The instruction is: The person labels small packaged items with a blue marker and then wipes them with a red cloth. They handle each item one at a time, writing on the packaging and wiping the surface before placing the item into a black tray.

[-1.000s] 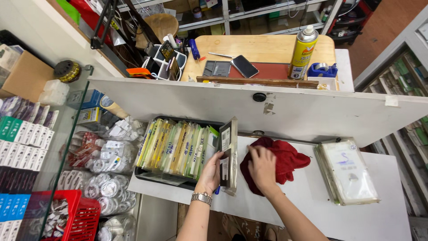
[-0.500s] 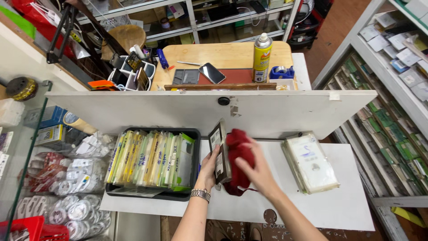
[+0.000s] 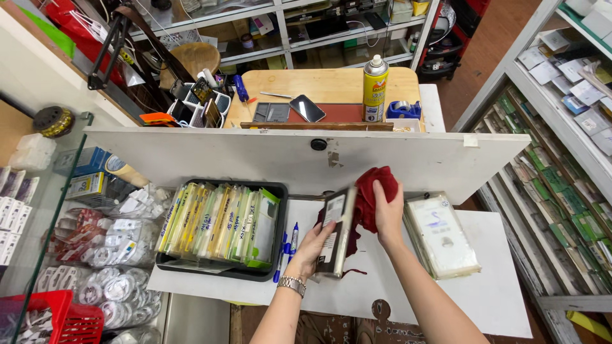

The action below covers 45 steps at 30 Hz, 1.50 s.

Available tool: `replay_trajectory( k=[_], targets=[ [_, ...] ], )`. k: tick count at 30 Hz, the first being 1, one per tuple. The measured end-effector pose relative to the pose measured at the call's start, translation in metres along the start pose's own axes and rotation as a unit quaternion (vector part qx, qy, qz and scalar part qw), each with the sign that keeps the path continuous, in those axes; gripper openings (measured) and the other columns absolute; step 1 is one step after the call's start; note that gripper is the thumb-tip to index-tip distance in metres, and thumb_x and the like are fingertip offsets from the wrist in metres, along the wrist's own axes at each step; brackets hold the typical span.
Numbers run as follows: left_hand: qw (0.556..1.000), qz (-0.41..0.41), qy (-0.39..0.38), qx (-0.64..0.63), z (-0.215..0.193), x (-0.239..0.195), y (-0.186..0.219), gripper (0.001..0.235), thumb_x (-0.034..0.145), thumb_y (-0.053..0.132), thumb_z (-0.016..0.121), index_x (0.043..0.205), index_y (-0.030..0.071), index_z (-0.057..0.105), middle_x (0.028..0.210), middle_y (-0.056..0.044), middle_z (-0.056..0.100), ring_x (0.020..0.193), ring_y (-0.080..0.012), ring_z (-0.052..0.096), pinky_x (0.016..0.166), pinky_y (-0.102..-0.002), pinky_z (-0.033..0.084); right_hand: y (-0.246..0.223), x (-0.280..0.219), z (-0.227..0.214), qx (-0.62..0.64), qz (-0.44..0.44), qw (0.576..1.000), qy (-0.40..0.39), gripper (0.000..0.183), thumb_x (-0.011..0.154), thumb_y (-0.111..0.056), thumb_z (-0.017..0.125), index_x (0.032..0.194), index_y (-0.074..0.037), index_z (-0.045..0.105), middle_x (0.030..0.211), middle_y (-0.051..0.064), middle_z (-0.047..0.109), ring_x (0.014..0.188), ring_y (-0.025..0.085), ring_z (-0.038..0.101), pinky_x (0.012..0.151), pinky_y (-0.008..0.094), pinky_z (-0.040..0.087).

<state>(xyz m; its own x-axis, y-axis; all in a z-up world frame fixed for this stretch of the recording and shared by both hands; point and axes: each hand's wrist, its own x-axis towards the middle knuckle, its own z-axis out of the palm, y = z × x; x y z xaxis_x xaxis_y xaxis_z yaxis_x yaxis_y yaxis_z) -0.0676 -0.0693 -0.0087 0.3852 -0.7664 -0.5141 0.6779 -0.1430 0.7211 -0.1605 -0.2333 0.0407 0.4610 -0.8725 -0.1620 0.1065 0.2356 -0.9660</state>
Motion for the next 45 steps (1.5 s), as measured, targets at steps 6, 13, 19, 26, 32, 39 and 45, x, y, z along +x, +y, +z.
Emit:
replay_trajectory(
  k=[6,13,19,26,32,39,45],
  targets=[
    [0.949,0.17,0.197,0.179,0.007,0.0,0.004,0.063,0.089,0.045,0.069,0.136,0.004,0.057,0.127,-0.013,0.073,0.115,-0.021,0.071,0.098,-0.038,0.055,0.01,-0.034,0.012,-0.066,0.043,0.976,-0.203,0.067,0.083,-0.024,0.075,0.142,-0.009,0.047,0.129,0.011,0.065,0.118,0.019,0.063,0.098,0.034,0.05],
    [0.993,0.086,0.028,-0.081,0.022,-0.014,0.023,0.081,0.093,0.064,0.048,0.155,0.013,0.043,0.153,-0.012,0.052,0.14,-0.0226,0.048,0.11,-0.042,0.039,0.001,-0.065,0.028,-0.254,-0.192,0.914,-0.253,0.061,0.086,-0.016,0.077,0.142,-0.013,0.053,0.149,0.015,0.051,0.142,0.032,0.044,0.114,0.044,0.037],
    [0.988,0.109,-0.049,-0.098,0.013,-0.016,0.021,0.062,0.098,0.036,0.06,0.15,0.005,0.045,0.146,-0.013,0.056,0.133,-0.0241,0.055,0.11,-0.042,0.047,0.014,-0.051,0.027,-0.342,-0.305,0.877,-0.142,0.059,0.078,-0.012,0.075,0.134,-0.013,0.057,0.154,0.02,0.039,0.139,0.039,0.038,0.109,0.046,0.04],
    [0.993,0.081,-0.025,-0.08,-0.012,-0.013,0.008,0.05,0.093,0.008,0.058,0.142,-0.002,0.05,0.133,-0.016,0.064,0.119,-0.0248,0.066,0.103,-0.041,0.055,0.015,-0.009,0.01,-0.107,-0.086,0.986,-0.095,0.049,0.097,-0.024,0.066,0.14,-0.011,0.047,0.14,0.024,0.06,0.128,0.034,0.06,0.105,0.043,0.048],
    [0.996,0.064,-0.032,-0.048,-0.002,-0.015,0.005,0.048,0.095,0.009,0.058,0.142,0.0,0.05,0.132,-0.014,0.064,0.12,-0.0238,0.064,0.104,-0.04,0.053,0.021,-0.012,0.042,-0.272,-0.252,0.924,-0.095,0.054,0.092,-0.022,0.072,0.14,-0.004,0.057,0.131,0.031,0.058,0.113,0.041,0.059,0.092,0.047,0.051],
    [0.99,0.065,0.04,-0.121,-0.021,-0.015,0.017,0.047,0.095,0.008,0.059,0.139,-0.003,0.05,0.132,-0.018,0.063,0.121,-0.0287,0.065,0.103,-0.042,0.055,-0.005,-0.007,0.027,-0.183,-0.141,0.958,-0.17,0.041,0.096,-0.022,0.069,0.132,-0.006,0.058,0.12,0.019,0.07,0.111,0.032,0.069,0.096,0.043,0.055],
    [0.961,0.151,0.045,-0.226,-0.033,0.002,0.016,0.05,0.096,0.012,0.058,0.144,0.001,0.048,0.14,-0.017,0.061,0.125,-0.028,0.062,0.105,-0.042,0.052,-0.004,-0.033,0.03,-0.3,-0.165,0.919,-0.194,0.066,0.086,-0.023,0.072,0.147,-0.012,0.049,0.133,0.023,0.063,0.12,0.038,0.065,0.099,0.041,0.053]
  ],
)
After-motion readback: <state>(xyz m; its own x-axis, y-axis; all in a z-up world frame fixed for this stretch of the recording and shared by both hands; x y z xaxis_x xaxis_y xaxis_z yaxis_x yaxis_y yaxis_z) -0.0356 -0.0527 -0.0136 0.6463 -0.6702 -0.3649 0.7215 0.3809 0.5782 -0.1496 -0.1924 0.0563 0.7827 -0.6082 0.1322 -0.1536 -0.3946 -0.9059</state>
